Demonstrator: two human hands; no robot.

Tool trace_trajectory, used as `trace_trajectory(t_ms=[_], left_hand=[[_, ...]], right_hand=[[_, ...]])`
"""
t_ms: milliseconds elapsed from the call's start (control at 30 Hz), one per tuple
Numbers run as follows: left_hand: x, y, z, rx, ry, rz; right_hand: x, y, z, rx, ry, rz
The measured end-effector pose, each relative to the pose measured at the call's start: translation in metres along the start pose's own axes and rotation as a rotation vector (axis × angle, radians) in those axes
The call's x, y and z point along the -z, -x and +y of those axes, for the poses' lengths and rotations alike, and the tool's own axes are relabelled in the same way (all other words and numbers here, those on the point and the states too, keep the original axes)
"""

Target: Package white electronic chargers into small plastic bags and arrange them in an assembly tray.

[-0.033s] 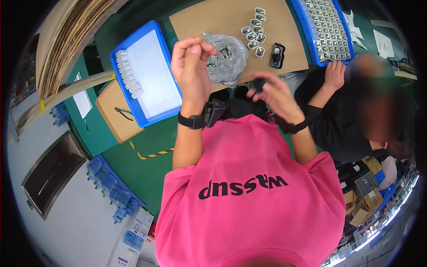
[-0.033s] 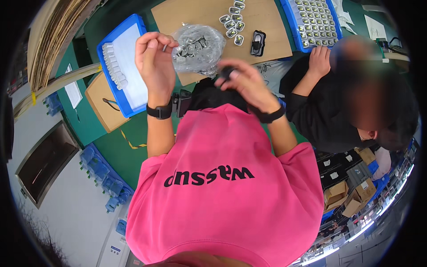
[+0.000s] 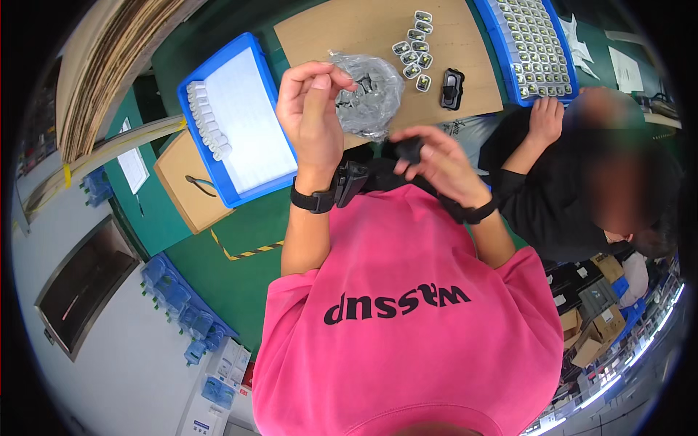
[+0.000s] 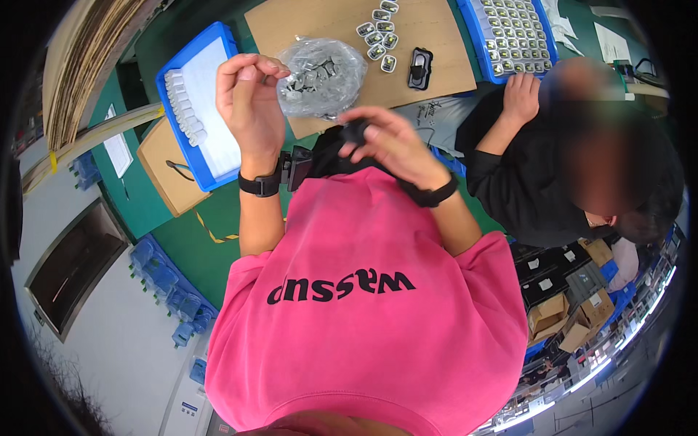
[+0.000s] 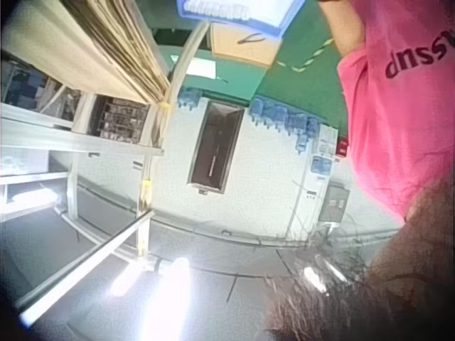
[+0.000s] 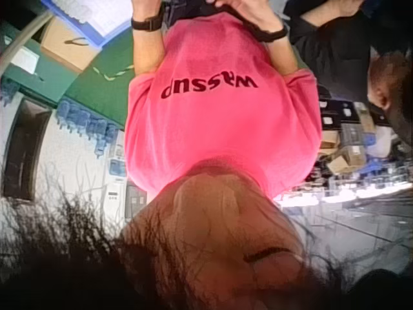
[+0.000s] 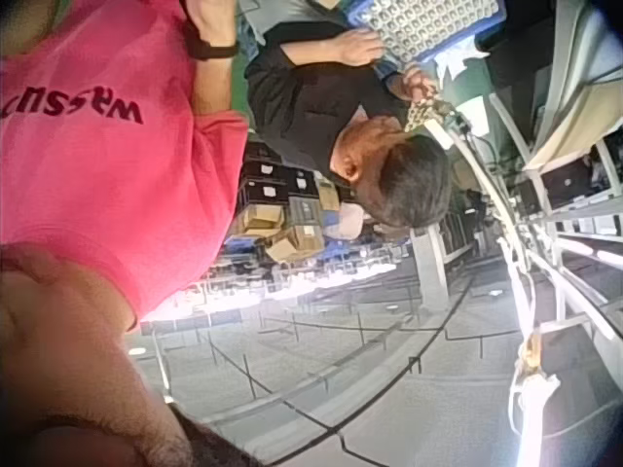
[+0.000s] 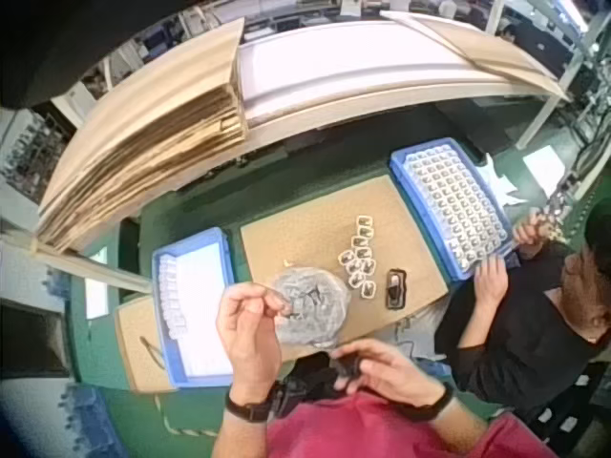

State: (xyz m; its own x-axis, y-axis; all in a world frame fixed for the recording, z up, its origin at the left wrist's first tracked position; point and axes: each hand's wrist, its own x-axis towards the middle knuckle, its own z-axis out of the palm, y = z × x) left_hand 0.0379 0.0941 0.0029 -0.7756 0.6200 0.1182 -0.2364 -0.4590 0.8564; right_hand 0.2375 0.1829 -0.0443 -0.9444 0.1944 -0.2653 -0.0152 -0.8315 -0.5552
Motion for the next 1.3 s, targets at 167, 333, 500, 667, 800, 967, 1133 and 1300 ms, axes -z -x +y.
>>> trace_trajectory(t_ms=[167,333,500,667,800,967,1133,1300], left_hand=[[-0.013,-0.001,0.005,-0.142,-0.065,-0.031],[-0.01,0.004,0.007,-0.107,0.002,-0.085],[-0.018,0.009,0.008,-0.042,0.12,-0.094],[-0.019,0.011,0.008,-0.019,0.099,-0.096],[-0.021,0.011,0.012,-0.043,0.06,-0.093],[-0.019,0.009,0.009,-0.052,0.057,-0.108],[-0.012,-0.004,0.005,-0.092,0.063,-0.087],[0.001,-0.027,0.007,-0.084,0.181,0.056]], right_hand=[[-0.02,-0.002,0.02,0.05,-0.112,-0.142],[-0.015,-0.001,0.022,0.156,0.071,-0.159],[-0.018,0.003,0.021,0.05,-0.01,-0.098],[-0.026,0.002,0.024,0.013,0.04,-0.048],[-0.051,0.005,0.015,0.151,0.686,-0.045],[-0.067,0.002,0.022,0.303,0.94,-0.023],[-0.071,-0.003,0.052,0.391,0.972,0.018],[-0.071,-0.023,0.073,0.488,0.939,0.049]])
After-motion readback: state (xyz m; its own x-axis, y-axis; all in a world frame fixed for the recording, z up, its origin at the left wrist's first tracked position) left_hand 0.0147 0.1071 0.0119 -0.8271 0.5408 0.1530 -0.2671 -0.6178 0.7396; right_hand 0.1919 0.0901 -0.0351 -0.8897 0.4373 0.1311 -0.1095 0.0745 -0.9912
